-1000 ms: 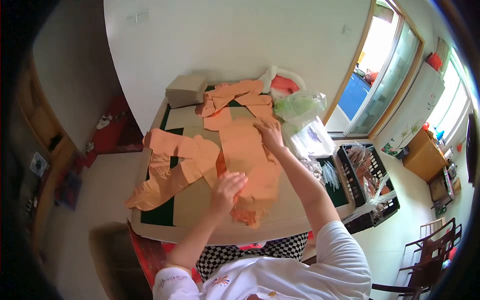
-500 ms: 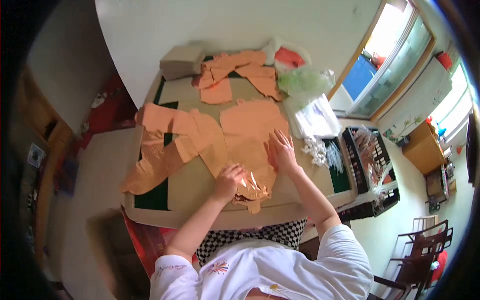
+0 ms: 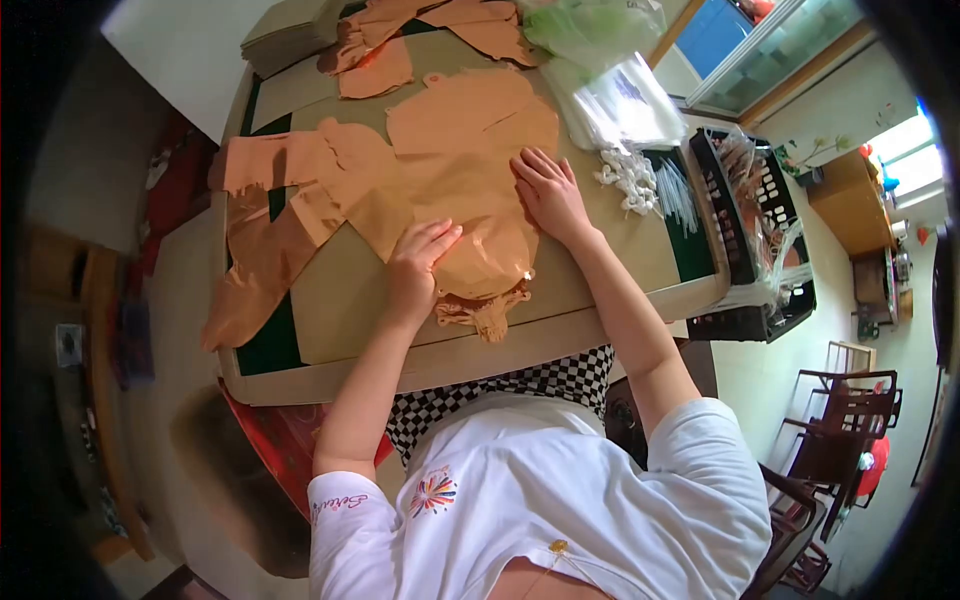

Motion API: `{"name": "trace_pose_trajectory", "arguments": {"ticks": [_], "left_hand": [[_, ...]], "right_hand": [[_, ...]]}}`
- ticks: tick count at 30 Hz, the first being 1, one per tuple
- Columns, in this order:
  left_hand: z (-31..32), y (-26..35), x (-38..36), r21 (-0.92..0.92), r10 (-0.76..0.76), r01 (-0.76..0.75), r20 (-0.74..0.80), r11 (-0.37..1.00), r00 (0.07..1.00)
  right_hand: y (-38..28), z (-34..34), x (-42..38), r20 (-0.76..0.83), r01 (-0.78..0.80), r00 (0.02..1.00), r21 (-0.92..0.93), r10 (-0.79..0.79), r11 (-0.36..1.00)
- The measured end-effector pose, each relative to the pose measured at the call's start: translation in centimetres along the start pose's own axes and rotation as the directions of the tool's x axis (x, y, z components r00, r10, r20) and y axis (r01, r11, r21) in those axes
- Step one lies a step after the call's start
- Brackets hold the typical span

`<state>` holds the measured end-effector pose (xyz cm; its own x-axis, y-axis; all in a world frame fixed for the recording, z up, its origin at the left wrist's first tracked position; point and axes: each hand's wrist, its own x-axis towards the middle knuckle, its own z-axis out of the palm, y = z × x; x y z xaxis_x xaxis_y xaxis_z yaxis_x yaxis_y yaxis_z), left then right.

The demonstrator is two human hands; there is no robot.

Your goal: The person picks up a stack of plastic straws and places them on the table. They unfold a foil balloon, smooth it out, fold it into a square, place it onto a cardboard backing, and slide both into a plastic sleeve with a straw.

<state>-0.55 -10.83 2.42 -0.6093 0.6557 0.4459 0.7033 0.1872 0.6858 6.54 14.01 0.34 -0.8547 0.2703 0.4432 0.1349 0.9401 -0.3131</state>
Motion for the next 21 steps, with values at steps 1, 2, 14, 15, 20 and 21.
{"name": "trace_pose_trajectory", "arguments": {"ticks": [1, 2, 14, 15, 20, 21], "left_hand": [[-0.12, 0.07, 0.06, 0.007, 0.019, -0.019, 0.002, 1.0, 1.0], [-0.17, 0.11, 0.09, 0.014, 0.037, -0.037, 0.002, 0.999, 0.999], [-0.09, 0.11, -0.2, 0.089, 0.053, -0.056, 0.028, 0.994, 0.998], [-0.09, 0.21, -0.2, 0.089, 0.048, -0.05, 0.029, 0.995, 0.998], [0.01, -0.05, -0.41, 0.098, 0.046, -0.054, 0.079, 0.994, 0.996], [0.33, -0.29, -0.5, 0.094, 0.045, -0.052, 0.071, 0.994, 0.996]], "right_hand": [[-0.15, -0.17, 0.0, 0.004, -0.007, 1.0, 0.0, 0.007, 1.0], [-0.2, -0.2, -0.03, 0.008, -0.011, 1.0, -0.001, 0.011, 1.0], [0.13, -0.16, -0.2, 0.024, -0.044, 0.999, 0.026, 0.043, 0.999], [0.13, -0.14, -0.22, 0.022, -0.042, 0.999, 0.023, 0.042, 0.999], [-0.12, -0.32, -0.36, 0.021, -0.045, 0.999, 0.026, 0.044, 0.999], [-0.12, -0.27, -0.33, -0.016, -0.028, 0.999, 0.029, 0.029, 0.999]]}}
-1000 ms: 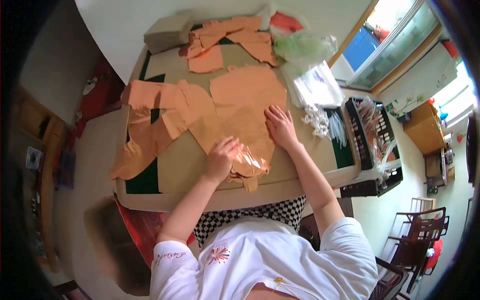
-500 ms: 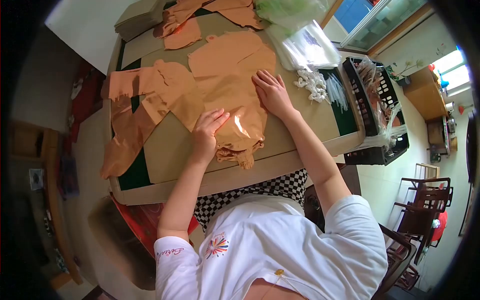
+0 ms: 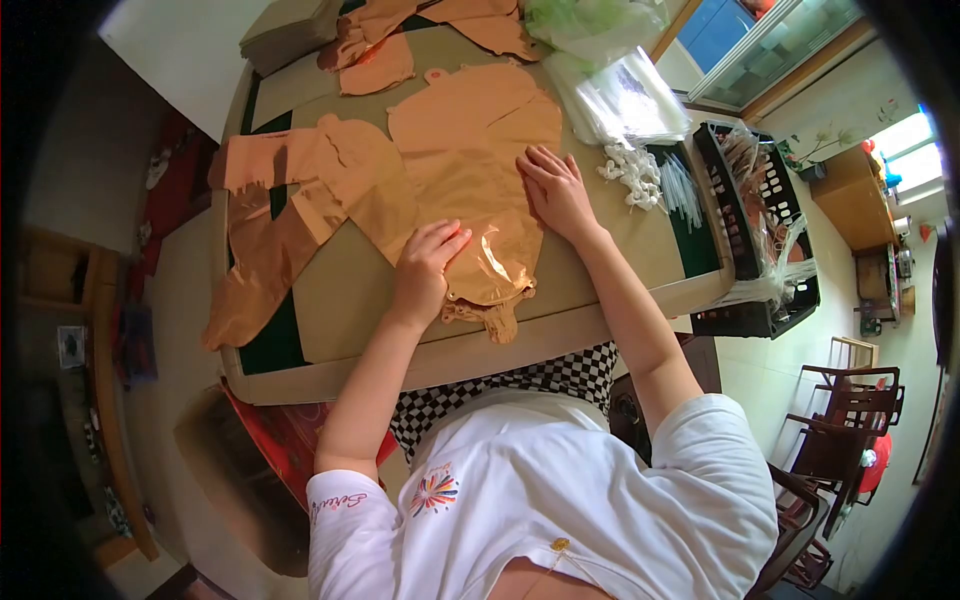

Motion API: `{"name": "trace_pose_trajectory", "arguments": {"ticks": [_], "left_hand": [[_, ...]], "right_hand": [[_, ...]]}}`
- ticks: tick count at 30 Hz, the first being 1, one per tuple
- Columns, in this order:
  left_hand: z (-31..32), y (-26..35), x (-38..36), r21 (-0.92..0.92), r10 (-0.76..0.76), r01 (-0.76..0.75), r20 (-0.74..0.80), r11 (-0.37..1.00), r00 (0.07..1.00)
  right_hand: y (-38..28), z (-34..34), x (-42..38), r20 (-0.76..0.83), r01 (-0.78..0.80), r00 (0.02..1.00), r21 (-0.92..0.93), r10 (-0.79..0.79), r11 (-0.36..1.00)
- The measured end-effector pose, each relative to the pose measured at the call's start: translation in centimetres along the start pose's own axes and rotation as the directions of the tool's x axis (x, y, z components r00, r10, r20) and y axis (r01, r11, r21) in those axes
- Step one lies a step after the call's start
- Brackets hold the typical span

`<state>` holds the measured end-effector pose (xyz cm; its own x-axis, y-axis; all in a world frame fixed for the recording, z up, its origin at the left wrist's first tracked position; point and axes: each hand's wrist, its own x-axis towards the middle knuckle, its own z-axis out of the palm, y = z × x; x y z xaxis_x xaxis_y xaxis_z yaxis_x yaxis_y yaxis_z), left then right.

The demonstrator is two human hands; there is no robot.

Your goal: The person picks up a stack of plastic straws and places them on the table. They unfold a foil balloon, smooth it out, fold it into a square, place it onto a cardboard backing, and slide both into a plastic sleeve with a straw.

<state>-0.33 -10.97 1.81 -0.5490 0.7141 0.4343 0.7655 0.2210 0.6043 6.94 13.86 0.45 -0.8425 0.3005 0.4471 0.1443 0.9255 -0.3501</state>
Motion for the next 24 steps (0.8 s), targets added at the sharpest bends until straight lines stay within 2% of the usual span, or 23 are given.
{"name": "trace_pose_trajectory", "arguments": {"ticks": [2, 5, 8, 11, 14, 15, 17, 20, 24], "left_hand": [[0.7, -0.3, -0.2, -0.009, -0.005, 0.005, -0.014, 1.0, 1.0], [-0.1, -0.2, -0.3, 0.062, 0.035, -0.04, 0.074, 0.997, 0.997], [-4.2, 2.4, -0.2, 0.173, -0.044, 0.002, 0.242, 0.985, 0.969], [-7.7, 2.9, 1.4, 0.037, -0.129, 0.124, 0.392, 0.992, 0.911], [-6.0, -0.4, 3.2, 0.007, -0.284, 0.291, 0.244, 0.957, 0.927], [-5.3, -1.8, 3.1, 0.187, -0.314, 0.276, 0.219, 0.943, 0.924], [-3.8, -4.2, 2.8, 0.525, -0.361, 0.23, 0.163, 0.82, 0.918], [-3.6, -3.5, 1.9, 0.65, -0.397, 0.214, 0.147, 0.73, 0.906], [-3.2, -3.7, 1.1, 0.686, -0.393, 0.219, 0.104, 0.693, 0.914]], "right_hand": [[0.0, 0.2, 0.0, -0.07, 0.033, 0.997, 0.006, -0.032, 0.999], [-0.2, 0.0, 0.0, -0.065, 0.029, 0.997, 0.004, -0.029, 1.0], [-0.3, 0.1, 0.0, -0.081, 0.02, 0.997, 0.023, -0.018, 1.0], [-0.2, 0.2, 0.0, -0.093, 0.031, 0.995, 0.02, -0.029, 0.999], [-0.5, 0.0, 0.1, -0.084, 0.018, 0.996, 0.025, -0.016, 1.0], [-0.4, 0.2, 0.2, -0.079, 0.021, 0.997, 0.019, -0.02, 1.0], [0.2, 0.7, 0.0, -0.073, 0.017, 0.997, 0.008, -0.016, 1.0], [0.2, 0.6, 0.0, -0.071, 0.019, 0.997, 0.005, -0.018, 1.0], [-0.1, 0.3, 0.0, -0.07, 0.01, 0.998, 0.005, -0.01, 1.0]]}}
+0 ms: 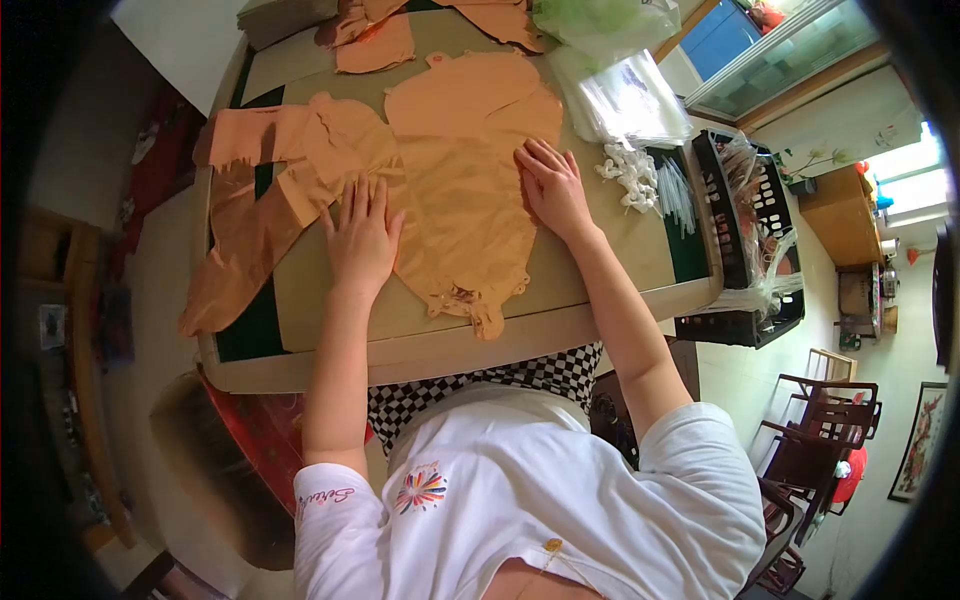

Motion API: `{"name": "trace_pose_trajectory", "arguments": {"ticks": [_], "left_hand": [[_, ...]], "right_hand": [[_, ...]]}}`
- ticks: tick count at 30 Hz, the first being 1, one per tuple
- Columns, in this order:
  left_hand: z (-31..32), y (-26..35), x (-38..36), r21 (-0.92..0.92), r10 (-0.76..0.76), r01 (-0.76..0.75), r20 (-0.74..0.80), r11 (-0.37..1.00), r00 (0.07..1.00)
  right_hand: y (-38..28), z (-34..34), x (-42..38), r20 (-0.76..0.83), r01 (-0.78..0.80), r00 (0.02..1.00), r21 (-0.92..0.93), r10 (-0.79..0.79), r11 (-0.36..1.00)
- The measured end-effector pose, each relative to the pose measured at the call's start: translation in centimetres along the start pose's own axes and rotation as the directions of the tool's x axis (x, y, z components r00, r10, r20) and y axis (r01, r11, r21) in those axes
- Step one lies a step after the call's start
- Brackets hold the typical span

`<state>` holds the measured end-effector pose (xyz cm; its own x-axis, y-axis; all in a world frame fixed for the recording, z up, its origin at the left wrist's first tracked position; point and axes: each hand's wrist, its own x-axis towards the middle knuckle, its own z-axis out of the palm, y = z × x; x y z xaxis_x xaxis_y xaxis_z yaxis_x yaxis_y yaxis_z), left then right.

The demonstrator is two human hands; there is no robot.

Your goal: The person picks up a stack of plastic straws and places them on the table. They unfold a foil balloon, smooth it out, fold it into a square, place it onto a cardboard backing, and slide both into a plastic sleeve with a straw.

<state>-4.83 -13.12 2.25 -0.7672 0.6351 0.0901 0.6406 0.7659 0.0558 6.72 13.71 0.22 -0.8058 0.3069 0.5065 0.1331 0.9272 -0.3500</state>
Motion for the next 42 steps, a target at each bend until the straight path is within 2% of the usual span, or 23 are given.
{"name": "trace_pose_trajectory", "arguments": {"ticks": [2, 5, 8, 11, 14, 17, 23, 26, 32, 35, 38, 42], "left_hand": [[0.1, 0.0, -0.1, -0.034, 0.001, -0.002, -0.035, 0.999, 0.999], [-0.2, 0.4, 0.1, 0.007, -0.022, 0.022, -0.03, 1.0, 0.999], [-1.5, 1.9, 1.3, -0.368, 0.071, -0.094, -0.076, 0.925, 0.995], [-0.6, 4.7, 1.8, -0.2, 0.302, -0.345, -0.214, 0.917, 0.929], [0.9, 5.9, 1.5, -0.205, 0.292, -0.314, -0.131, 0.927, 0.947], [1.6, 6.1, 0.9, -0.194, 0.272, -0.292, -0.125, 0.936, 0.954], [2.3, 6.1, 0.7, -0.201, 0.261, -0.305, -0.217, 0.931, 0.941], [1.6, 6.2, 0.6, -0.221, 0.257, -0.285, -0.147, 0.933, 0.955], [1.7, 6.2, 0.6, -0.277, 0.22, -0.273, -0.208, 0.921, 0.953], [0.5, 6.0, 0.7, -0.295, 0.304, -0.409, -0.343, 0.864, 0.889], [0.6, 6.3, 0.5, -0.27, 0.367, -0.436, -0.271, 0.858, 0.89], [1.6, 6.2, 0.5, -0.267, 0.366, -0.426, -0.247, 0.864, 0.897]], "right_hand": [[0.0, -0.1, 0.0, -0.001, 0.005, 1.0, 0.007, -0.005, 1.0], [-0.1, -0.1, 0.0, -0.005, -0.004, 1.0, -0.001, 0.004, 1.0], [0.0, 0.1, 0.0, -0.009, 0.009, 1.0, -0.008, -0.009, 1.0], [-0.2, -0.3, 0.1, 0.002, 0.009, 1.0, 0.009, -0.009, 1.0], [0.4, 0.2, -0.1, 0.003, 0.01, 1.0, 0.013, -0.01, 1.0], [-0.1, -0.5, 0.0, 0.068, -0.004, 0.998, -0.018, 0.005, 1.0], [0.1, -0.1, 0.0, 0.013, 0.011, 1.0, -0.008, -0.011, 1.0], [0.2, 0.0, -0.1, 0.001, 0.017, 1.0, -0.001, -0.017, 1.0], [0.1, -0.1, 0.0, 0.001, 0.02, 1.0, -0.01, -0.02, 1.0], [0.1, -0.1, 0.0, 0.005, 0.019, 1.0, -0.018, -0.019, 1.0], [0.1, -0.1, 0.0, 0.003, 0.018, 1.0, -0.008, -0.018, 1.0], [0.1, 0.0, 0.0, 0.0, 0.019, 1.0, -0.005, -0.019, 1.0]]}}
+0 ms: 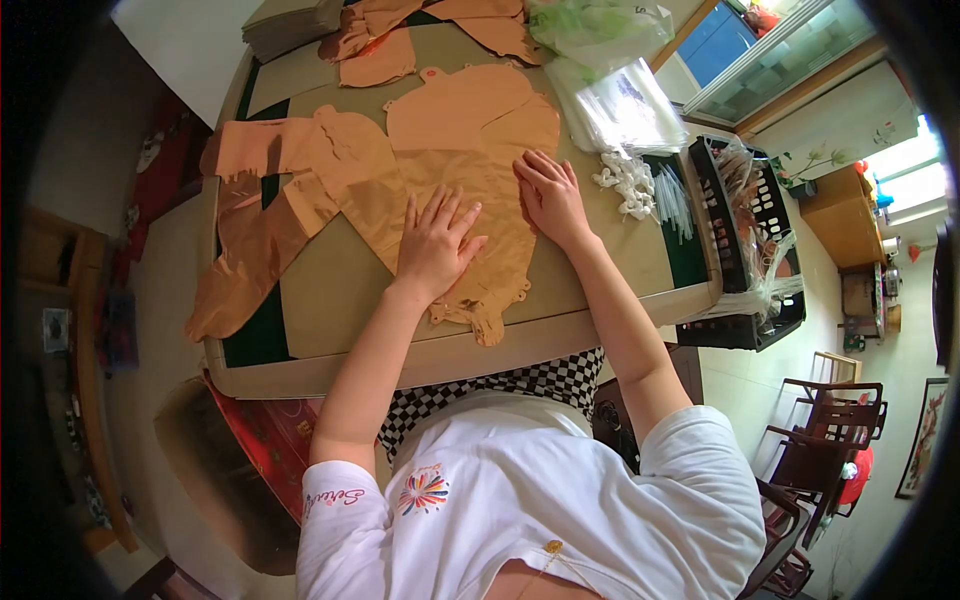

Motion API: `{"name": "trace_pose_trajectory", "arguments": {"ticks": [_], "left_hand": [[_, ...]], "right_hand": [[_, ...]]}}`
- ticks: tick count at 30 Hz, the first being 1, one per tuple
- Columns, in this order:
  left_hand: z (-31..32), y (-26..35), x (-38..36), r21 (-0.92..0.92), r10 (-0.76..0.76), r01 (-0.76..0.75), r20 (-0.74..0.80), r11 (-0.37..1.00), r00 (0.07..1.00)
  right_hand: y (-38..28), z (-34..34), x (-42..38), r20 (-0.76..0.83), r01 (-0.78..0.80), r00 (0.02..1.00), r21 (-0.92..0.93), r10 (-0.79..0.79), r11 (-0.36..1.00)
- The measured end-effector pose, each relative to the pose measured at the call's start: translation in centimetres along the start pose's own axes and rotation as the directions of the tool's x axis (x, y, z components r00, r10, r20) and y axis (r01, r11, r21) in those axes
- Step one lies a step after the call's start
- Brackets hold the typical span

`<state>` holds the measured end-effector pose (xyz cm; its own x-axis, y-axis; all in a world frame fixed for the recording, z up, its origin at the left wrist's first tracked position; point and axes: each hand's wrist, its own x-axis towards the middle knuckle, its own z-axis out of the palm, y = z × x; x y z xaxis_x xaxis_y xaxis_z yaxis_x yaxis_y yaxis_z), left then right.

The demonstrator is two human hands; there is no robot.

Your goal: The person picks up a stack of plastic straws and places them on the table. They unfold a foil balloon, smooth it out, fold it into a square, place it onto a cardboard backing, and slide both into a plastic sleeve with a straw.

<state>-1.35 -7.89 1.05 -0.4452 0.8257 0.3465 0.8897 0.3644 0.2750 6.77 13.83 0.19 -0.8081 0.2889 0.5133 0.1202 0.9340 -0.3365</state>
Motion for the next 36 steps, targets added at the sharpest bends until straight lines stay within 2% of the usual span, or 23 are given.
{"name": "trace_pose_trajectory", "arguments": {"ticks": [11, 14, 17, 18, 21, 26, 29, 33, 36], "left_hand": [[0.1, -0.1, 0.0, -0.005, -0.014, 0.014, 0.001, 1.0, 1.0], [0.0, -0.1, 0.1, -0.011, -0.011, 0.011, 0.017, 1.0, 1.0], [0.1, -0.1, 0.1, -0.022, -0.02, 0.021, 0.029, 1.0, 0.999], [0.1, -0.1, 0.0, -0.025, -0.023, 0.024, 0.036, 0.999, 0.999], [-0.1, -0.1, 0.0, -0.023, -0.024, 0.025, 0.047, 0.999, 0.999], [0.2, -0.3, -0.1, -0.016, -0.021, 0.022, 0.072, 1.0, 0.997], [0.4, -0.4, -0.2, -0.033, -0.006, 0.006, 0.006, 0.999, 1.0], [0.3, -0.3, -0.2, -0.038, -0.004, 0.003, -0.004, 0.999, 1.0], [0.3, -0.3, -0.3, -0.045, -0.007, 0.007, 0.003, 0.999, 1.0]], "right_hand": [[0.1, -0.1, 0.1, 0.003, 0.027, 1.0, -0.028, -0.027, 0.999], [0.3, -0.5, 0.9, -0.055, -0.074, 0.995, 0.125, 0.081, 0.989], [0.0, -1.4, 2.5, 0.027, -0.301, 0.952, -0.111, 0.306, 0.947], [0.3, -1.3, 2.9, 0.041, -0.323, 0.945, -0.063, 0.326, 0.944], [1.0, -1.7, 4.1, 0.259, -0.447, 0.864, -0.002, 0.432, 0.895], [0.3, -2.0, 4.9, 0.339, -0.587, 0.783, 0.123, 0.522, 0.8], [0.6, -1.3, 4.7, 0.302, -0.553, 0.808, 0.089, 0.506, 0.829], [-0.8, -2.1, 5.0, 0.286, -0.538, 0.816, 0.054, 0.503, 0.841], [-1.6, -2.5, 5.1, 0.221, -0.406, 0.894, 0.033, 0.389, 0.913]]}}
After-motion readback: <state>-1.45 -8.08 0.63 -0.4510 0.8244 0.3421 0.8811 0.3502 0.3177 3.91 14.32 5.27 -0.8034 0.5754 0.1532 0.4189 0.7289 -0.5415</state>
